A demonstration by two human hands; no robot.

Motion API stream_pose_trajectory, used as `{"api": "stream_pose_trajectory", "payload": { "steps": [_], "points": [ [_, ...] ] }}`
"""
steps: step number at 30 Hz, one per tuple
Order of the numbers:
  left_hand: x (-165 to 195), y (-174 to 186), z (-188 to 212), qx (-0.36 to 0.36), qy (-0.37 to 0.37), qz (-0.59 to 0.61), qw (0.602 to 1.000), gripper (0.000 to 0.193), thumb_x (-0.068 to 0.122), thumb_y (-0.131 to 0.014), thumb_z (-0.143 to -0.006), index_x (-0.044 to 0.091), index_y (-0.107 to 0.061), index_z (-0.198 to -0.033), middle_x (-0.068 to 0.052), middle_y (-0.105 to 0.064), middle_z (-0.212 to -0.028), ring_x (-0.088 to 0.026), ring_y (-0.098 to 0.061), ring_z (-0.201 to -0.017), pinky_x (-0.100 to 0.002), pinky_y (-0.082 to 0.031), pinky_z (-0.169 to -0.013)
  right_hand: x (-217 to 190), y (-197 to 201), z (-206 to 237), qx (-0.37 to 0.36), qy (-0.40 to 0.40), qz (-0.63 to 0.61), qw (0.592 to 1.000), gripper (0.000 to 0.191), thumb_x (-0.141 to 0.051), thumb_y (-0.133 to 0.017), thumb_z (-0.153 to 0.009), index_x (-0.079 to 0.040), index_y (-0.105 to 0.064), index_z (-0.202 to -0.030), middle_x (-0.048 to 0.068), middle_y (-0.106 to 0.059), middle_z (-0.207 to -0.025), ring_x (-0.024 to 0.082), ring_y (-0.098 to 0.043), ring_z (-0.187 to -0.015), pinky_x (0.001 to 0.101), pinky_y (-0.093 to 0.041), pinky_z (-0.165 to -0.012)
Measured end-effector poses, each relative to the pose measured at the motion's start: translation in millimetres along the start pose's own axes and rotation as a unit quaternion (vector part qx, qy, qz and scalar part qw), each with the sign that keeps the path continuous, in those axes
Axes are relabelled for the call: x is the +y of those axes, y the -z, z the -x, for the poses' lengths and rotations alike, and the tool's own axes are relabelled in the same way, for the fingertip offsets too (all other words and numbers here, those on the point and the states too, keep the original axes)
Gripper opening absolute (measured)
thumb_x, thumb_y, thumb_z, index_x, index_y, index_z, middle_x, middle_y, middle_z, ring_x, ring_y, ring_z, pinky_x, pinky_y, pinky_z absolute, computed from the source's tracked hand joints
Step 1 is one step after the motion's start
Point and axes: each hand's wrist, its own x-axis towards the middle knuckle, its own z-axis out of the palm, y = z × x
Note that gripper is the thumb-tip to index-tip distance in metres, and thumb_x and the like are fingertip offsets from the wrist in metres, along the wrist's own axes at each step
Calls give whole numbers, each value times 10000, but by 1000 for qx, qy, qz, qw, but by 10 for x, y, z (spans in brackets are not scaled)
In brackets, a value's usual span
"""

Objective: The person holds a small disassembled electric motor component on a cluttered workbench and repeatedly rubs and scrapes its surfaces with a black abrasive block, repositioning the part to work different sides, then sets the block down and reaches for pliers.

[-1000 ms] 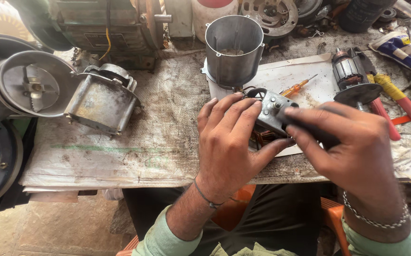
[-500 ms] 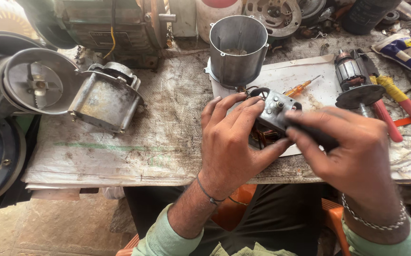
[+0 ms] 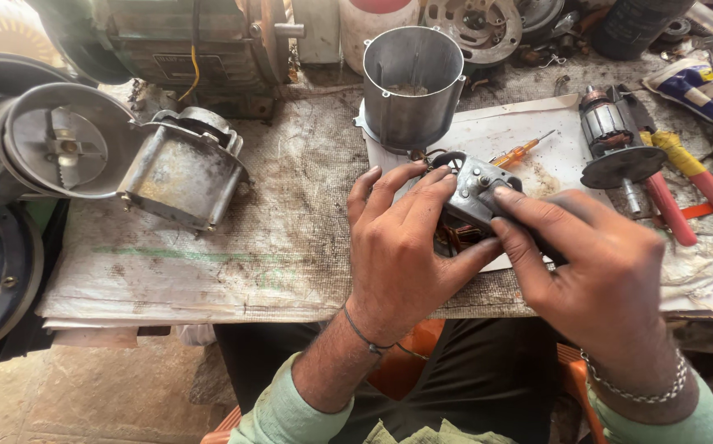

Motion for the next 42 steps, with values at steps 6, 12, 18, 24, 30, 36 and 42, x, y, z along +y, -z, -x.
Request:
{"api": "stream_pose_trajectory", "payload": {
  "steps": [6, 12, 18, 24, 30, 36, 42],
  "points": [
    [2, -5, 7, -4, -3, -6, 1000, 647, 472, -872, -807, 18, -684, -1228, -112, -751, -1209, -300, -623, -1307, -551, -297, -1218, -25, 19, -43, -17, 9, -5, 1000, 265, -57, -790, -863, -45, -753, -1125, 145, -706, -885, 257, -690, -721, 355, -522, -618],
    [3, -13, 8, -7, -4, -4, 1000, 660, 497, -868, -807, 18, -680, -1221, -115, -747, -1210, -302, -620, -1303, -552, -289, -1222, -6, 45, -27, -32, -43, -10, 999, 265, -79, -777, -916, -61, -757, -1180, 129, -719, -932, 241, -695, -734, 347, -520, -637],
    [1, -8, 16, -3, -11, -22, 1000, 643, 459, -860, -805, 20, -686, -1242, -105, -749, -1239, -294, -623, -1316, -550, -284, -1237, -1, 55, -7, -66, -62, -49, 995, 272, -86, -779, -862, -71, -771, -1133, 113, -717, -869, 220, -691, -696, 339, -520, -629],
    [6, -18, 13, 6, -7, -10, 1000, 651, 516, -863, -801, 23, -684, -1188, -102, -746, -1218, -300, -629, -1289, -568, -275, -1227, 54, 73, -51, -96, -110, -39, 989, 277, -89, -794, -861, -62, -785, -1137, 109, -717, -814, 202, -637, -633, 325, -502, -566],
    [28, 6, 17, -1, 6, -9, 1000, 628, 501, -846, -810, 32, -691, -1197, -92, -751, -1243, -302, -626, -1306, -569, -274, -1248, 159, 71, -69, -95, -66, -84, 990, 275, -82, -778, -835, -49, -774, -1108, 105, -725, -829, 156, -680, -632, 290, -502, -557],
    [47, 6, 3, -3, 12, -6, 1000, 614, 495, -861, -792, 27, -707, -1158, -92, -750, -1214, -310, -622, -1290, -590, -256, -1237, 208, 83, -135, -110, -79, -95, 986, 273, -87, -790, -819, -49, -782, -1089, 94, -734, -794, 158, -660, -573, 287, -484, -513],
    [45, 6, -2, -3, 14, 5, 1000, 629, 503, -873, -796, 24, -702, -1167, -95, -748, -1214, -301, -625, -1297, -584, -265, -1262, 259, 82, -145, -99, -46, -149, 983, 270, -87, -761, -847, -53, -756, -1114, 79, -745, -880, 123, -710, -680, 249, -528, -552]
  ]
}}
